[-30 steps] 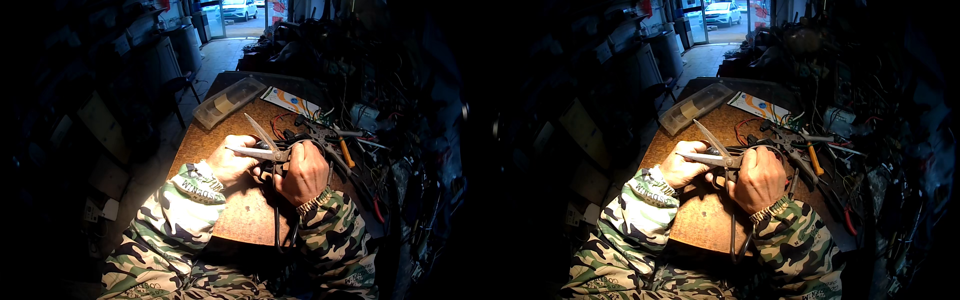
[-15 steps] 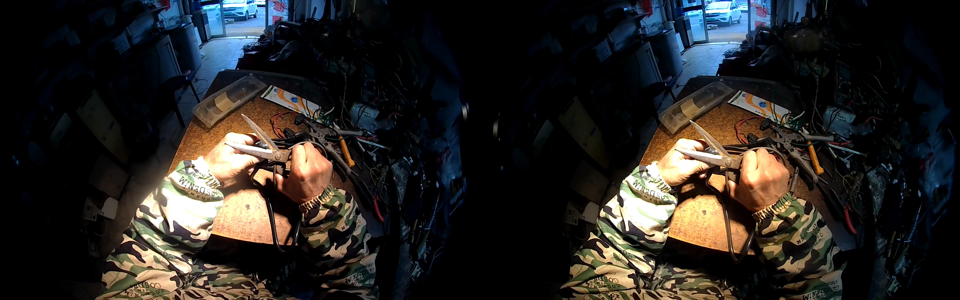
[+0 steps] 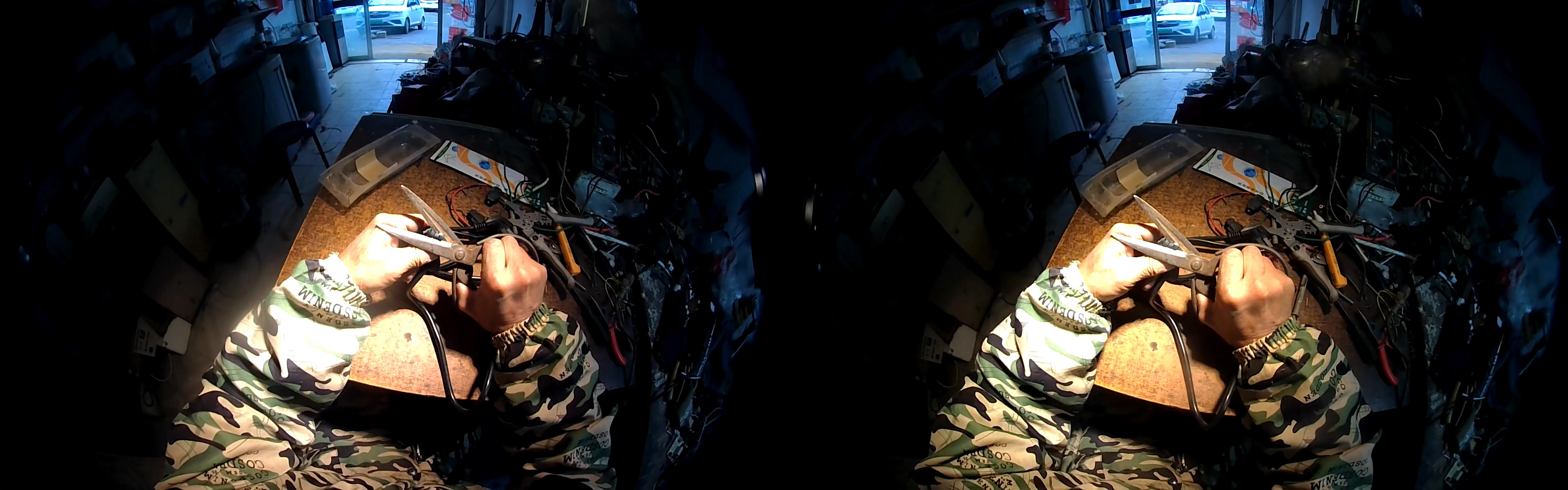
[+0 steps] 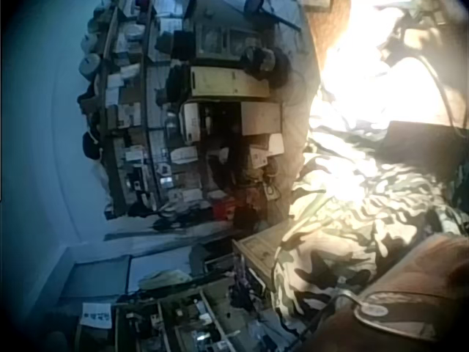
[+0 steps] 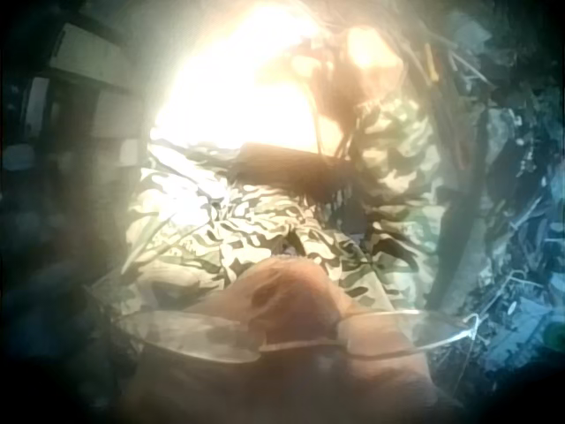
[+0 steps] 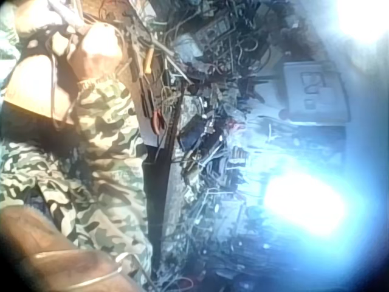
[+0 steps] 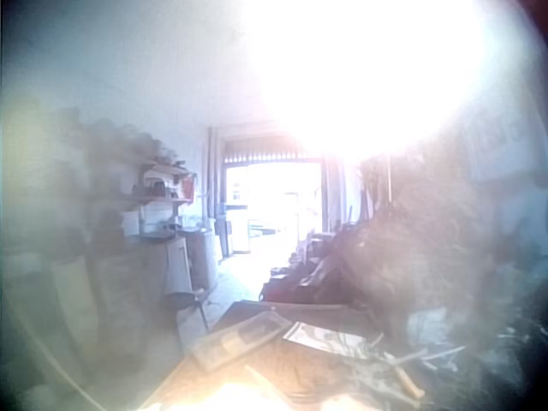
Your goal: The person strips the outer insulation of a black electrical cord using a utility knife, then uses pliers to remove the plug head. They continue to strip and trim the cord ends with pliers and scissors, preparing the wires for further work.
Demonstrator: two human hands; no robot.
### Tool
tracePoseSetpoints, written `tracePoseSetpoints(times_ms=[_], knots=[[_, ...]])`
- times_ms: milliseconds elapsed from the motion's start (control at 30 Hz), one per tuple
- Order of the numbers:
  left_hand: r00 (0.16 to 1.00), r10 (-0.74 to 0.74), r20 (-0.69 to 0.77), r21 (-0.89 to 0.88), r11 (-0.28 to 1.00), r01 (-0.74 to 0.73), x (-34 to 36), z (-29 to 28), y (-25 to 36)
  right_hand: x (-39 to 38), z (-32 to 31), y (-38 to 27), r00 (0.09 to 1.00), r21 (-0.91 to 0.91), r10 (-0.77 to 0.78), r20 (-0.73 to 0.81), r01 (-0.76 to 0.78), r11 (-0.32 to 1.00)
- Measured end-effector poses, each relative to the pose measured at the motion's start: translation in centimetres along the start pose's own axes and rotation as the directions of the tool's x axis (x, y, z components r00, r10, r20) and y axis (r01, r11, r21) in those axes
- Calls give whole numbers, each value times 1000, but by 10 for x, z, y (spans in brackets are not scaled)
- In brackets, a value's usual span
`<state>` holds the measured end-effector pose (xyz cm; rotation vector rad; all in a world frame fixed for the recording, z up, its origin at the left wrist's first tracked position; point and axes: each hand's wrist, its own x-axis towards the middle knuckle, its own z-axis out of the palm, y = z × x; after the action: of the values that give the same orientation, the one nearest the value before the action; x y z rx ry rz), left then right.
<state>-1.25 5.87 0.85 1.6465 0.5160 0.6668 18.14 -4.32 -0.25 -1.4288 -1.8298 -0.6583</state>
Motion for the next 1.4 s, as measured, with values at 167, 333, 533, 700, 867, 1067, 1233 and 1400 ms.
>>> tracePoseSetpoints(times_ms=[167,333,533,700,867,1067,1233,1400], knots=[[997,28,-79,37,999,-25,1,5,4,-1,0,-1,998,33,47,39,-48,998],[990,138,-26,245,961,-128,0,0,1,0,0,-2,990,138,101,97,-114,984],[999,-43,-1,-80,996,43,-5,14,13,-3,10,3,981,282,148,125,-178,943],[991,90,96,237,965,-110,-4,9,9,-3,5,0,981,229,140,137,-169,959],[978,204,-50,317,931,-179,-6,13,-4,-2,9,-4,976,278,122,182,-170,945],[987,158,-20,278,949,-147,-7,19,8,-2,2,-2,983,263,107,148,-144,954],[986,152,-67,166,976,-140,-7,20,4,-2,1,-1,987,227,84,135,-114,967],[992,112,-50,163,981,-102,-7,17,10,-2,-2,4,987,223,59,151,-92,970]])
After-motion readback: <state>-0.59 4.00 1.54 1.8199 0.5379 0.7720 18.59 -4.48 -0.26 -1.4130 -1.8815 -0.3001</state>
